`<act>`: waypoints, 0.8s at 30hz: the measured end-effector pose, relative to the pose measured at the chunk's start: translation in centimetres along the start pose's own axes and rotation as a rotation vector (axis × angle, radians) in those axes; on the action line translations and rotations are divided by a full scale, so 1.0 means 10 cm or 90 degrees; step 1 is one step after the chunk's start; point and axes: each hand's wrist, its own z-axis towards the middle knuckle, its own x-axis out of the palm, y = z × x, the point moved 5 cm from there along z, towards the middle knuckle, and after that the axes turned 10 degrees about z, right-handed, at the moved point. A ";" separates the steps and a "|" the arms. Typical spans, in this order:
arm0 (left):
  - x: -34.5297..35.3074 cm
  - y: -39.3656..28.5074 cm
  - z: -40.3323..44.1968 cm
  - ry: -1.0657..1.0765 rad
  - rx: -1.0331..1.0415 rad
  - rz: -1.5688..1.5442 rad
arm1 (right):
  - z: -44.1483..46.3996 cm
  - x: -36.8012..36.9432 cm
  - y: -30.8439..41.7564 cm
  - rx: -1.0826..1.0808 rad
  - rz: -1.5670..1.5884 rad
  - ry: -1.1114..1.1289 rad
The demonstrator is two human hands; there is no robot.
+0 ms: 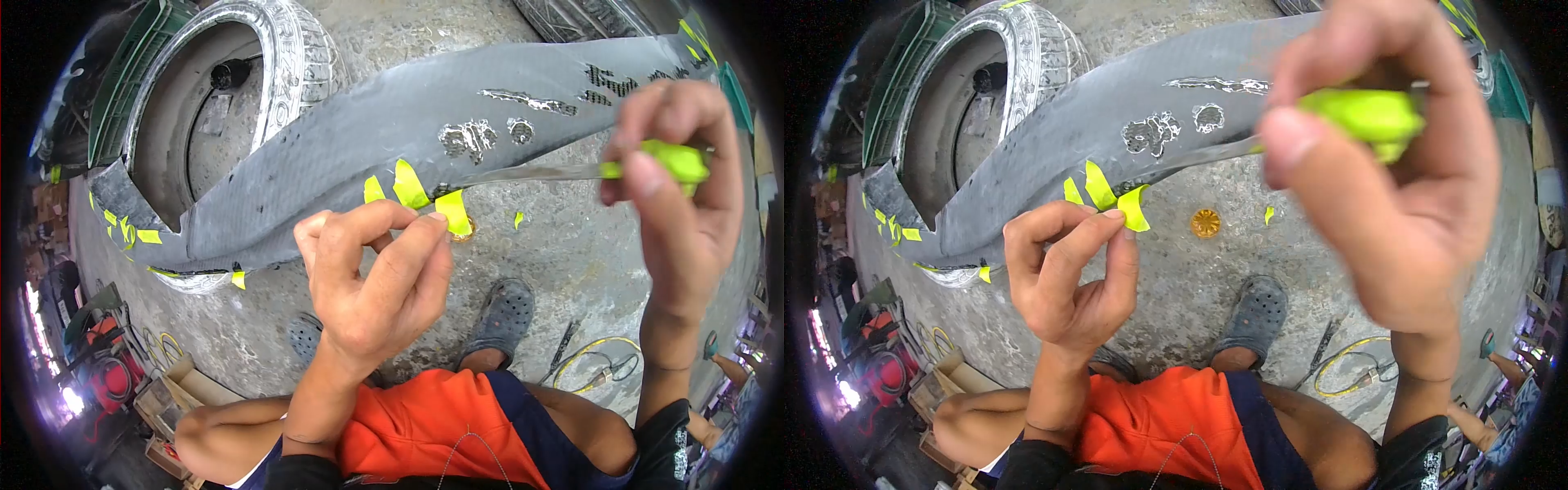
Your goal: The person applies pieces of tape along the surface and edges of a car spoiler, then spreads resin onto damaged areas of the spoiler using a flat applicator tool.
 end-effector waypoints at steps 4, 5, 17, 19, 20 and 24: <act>-0.02 0.00 0.00 0.012 0.001 0.006 | -0.03 -0.40 0.12 0.023 -0.012 -0.131; -0.02 0.00 0.01 0.012 0.003 0.007 | -0.06 -0.50 0.11 0.020 -0.018 -0.144; -0.05 -0.05 0.11 0.058 -0.004 0.021 | -0.55 0.17 -0.47 0.021 -0.204 0.251; -0.04 -0.04 0.12 0.058 -0.014 0.033 | -0.60 0.36 -0.49 -0.080 -0.357 0.361; -0.04 -0.03 0.12 0.054 -0.028 0.040 | -0.61 0.39 -0.52 -0.077 -0.352 0.345; -0.01 -0.04 0.14 0.060 -0.022 0.038 | -0.60 0.51 -0.57 -0.149 -0.360 0.319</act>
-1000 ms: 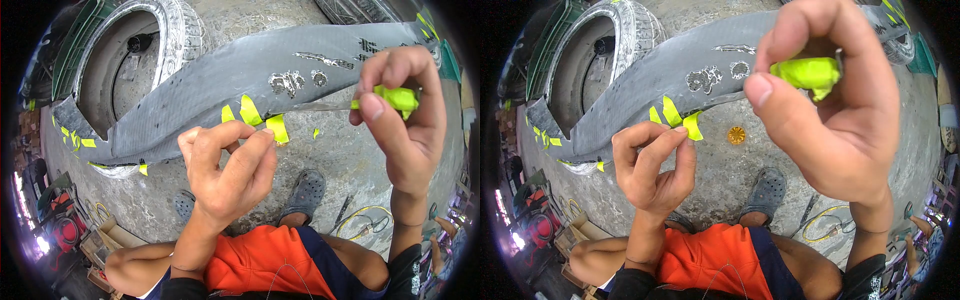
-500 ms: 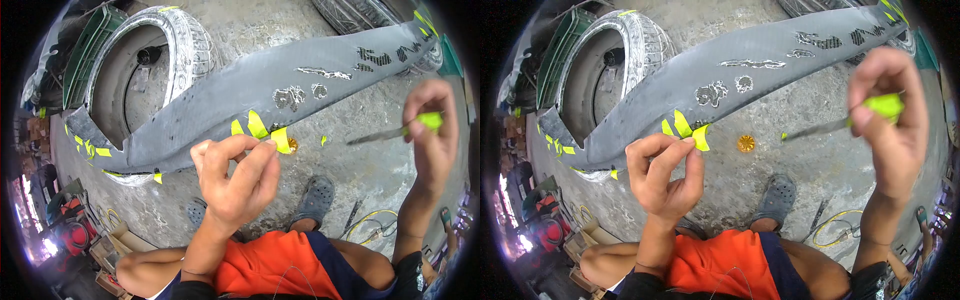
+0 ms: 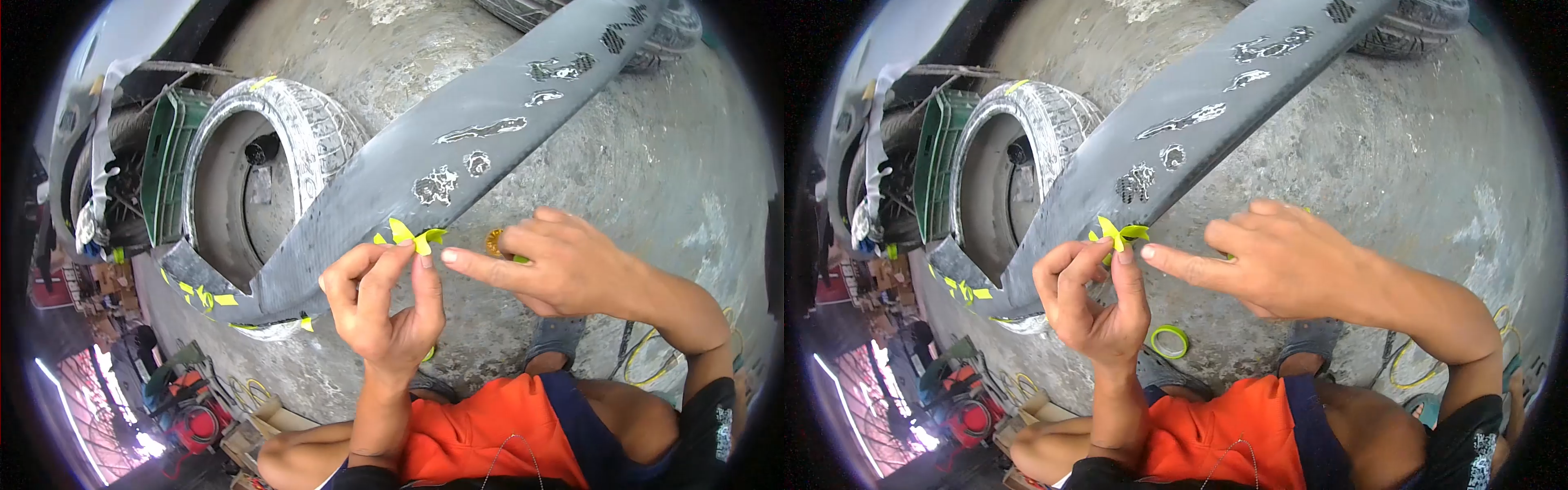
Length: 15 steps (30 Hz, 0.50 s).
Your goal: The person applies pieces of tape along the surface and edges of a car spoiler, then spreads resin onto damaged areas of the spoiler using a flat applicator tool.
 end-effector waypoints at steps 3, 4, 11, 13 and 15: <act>0.01 -0.02 0.02 -0.005 0.000 0.014 | 0.02 0.06 -0.06 -0.029 -0.053 -0.028; 0.01 -0.02 0.03 -0.008 -0.011 0.010 | 0.03 0.08 -0.07 -0.044 -0.088 -0.037; 0.00 -0.02 0.12 0.006 -0.034 0.039 | 0.05 0.15 -0.15 -0.049 -0.151 -0.085; -0.02 -0.01 0.16 -0.003 -0.047 0.044 | 0.05 0.17 -0.16 -0.054 -0.156 -0.092; -0.05 0.00 0.19 -0.012 -0.061 0.048 | 0.04 0.17 -0.16 -0.053 -0.155 -0.092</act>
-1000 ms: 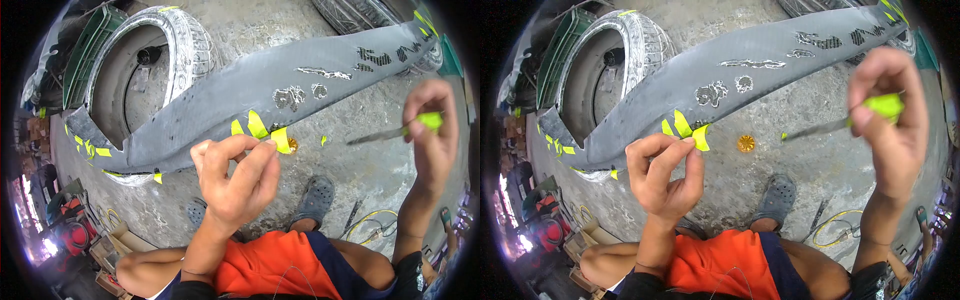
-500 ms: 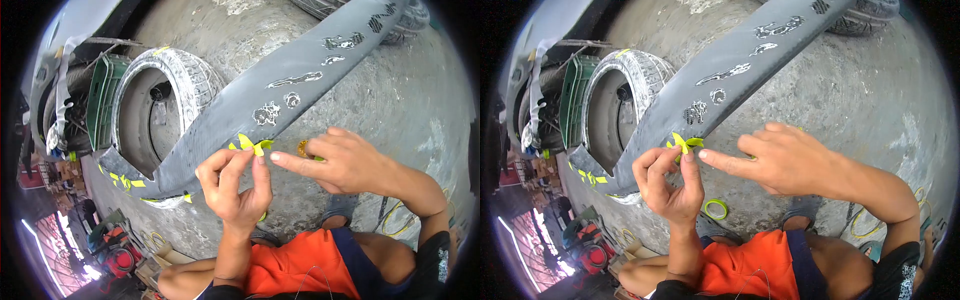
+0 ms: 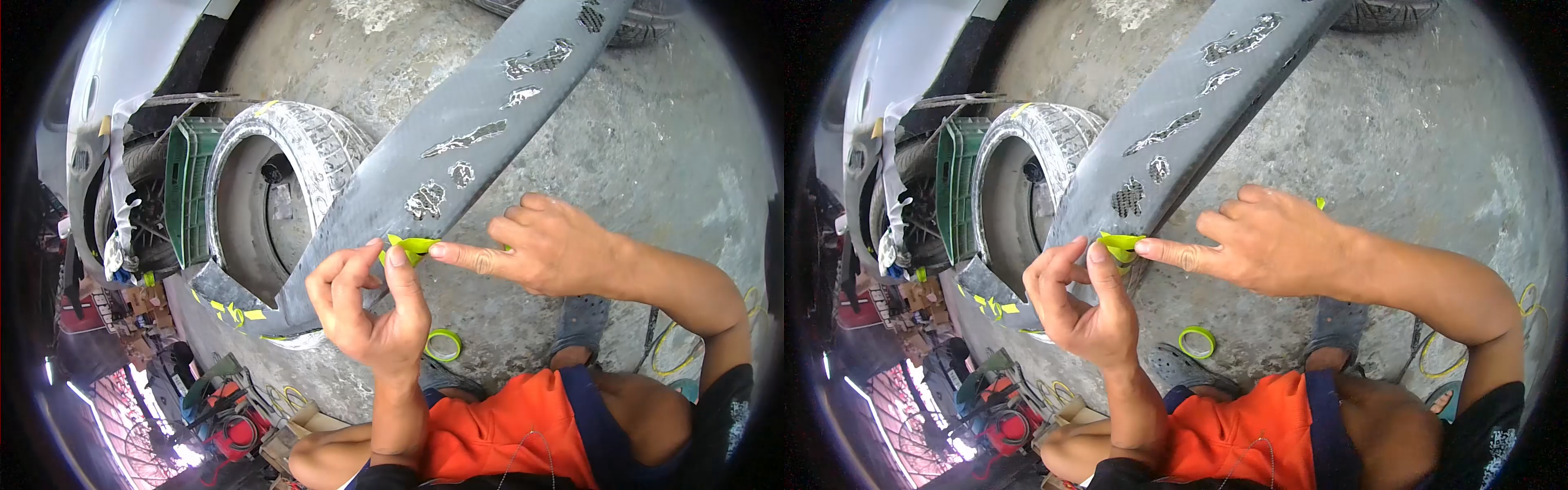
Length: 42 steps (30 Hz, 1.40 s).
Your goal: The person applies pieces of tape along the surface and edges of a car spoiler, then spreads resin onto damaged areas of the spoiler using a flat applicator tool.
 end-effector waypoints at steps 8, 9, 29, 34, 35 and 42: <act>-0.04 -0.07 0.20 0.174 0.106 -0.074 | 0.00 -0.03 0.00 0.002 0.006 -0.006; -0.01 -0.04 0.19 0.203 0.109 -0.058 | -0.01 -0.03 -0.01 -0.002 0.006 -0.007; 0.10 0.01 0.36 0.206 0.054 -0.023 | 0.00 -0.02 -0.02 -0.007 0.036 0.013; 0.09 0.05 0.44 0.236 0.023 0.015 | 0.00 -0.02 -0.03 -0.011 0.048 -0.003; 0.09 0.05 0.45 0.236 0.023 0.016 | 0.00 -0.03 -0.02 -0.011 0.049 -0.004; 0.09 0.12 0.51 0.279 -0.039 0.069 | -0.04 0.01 -0.01 -0.003 0.019 0.015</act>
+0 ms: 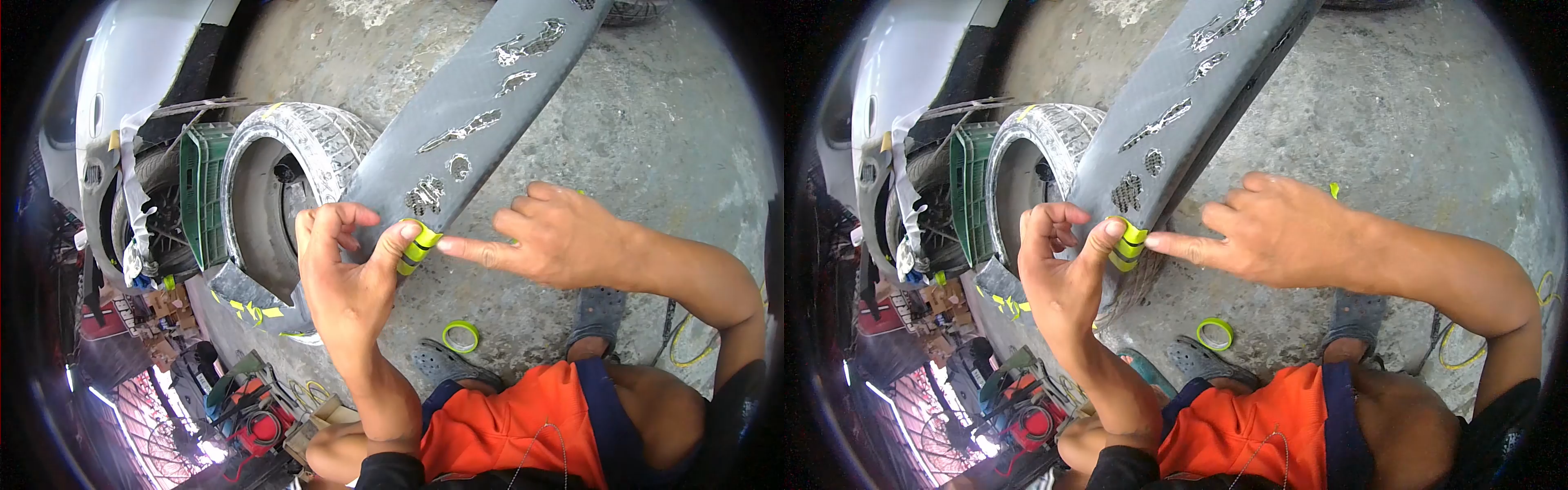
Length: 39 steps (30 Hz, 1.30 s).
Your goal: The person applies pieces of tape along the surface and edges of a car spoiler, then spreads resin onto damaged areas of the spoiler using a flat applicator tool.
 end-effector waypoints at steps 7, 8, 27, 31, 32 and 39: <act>-0.05 -0.01 0.03 -0.058 0.072 0.041 | -0.01 -0.10 0.05 -0.010 0.005 -0.002; -0.06 -0.01 0.02 -0.059 0.072 0.042 | 0.00 -0.10 0.05 -0.010 0.005 -0.003; -0.22 0.04 0.13 -0.029 0.105 0.060 | -0.07 0.03 -0.04 0.015 0.019 0.032; -0.28 0.04 -0.01 -0.016 0.172 0.073 | -0.20 0.13 -0.09 0.046 0.086 0.093; -0.25 0.03 -0.05 0.012 0.187 0.076 | -0.22 0.14 -0.09 0.040 0.088 0.094; -0.11 -0.02 -0.10 -0.037 0.301 0.156 | -0.27 0.22 -0.13 0.048 0.134 0.134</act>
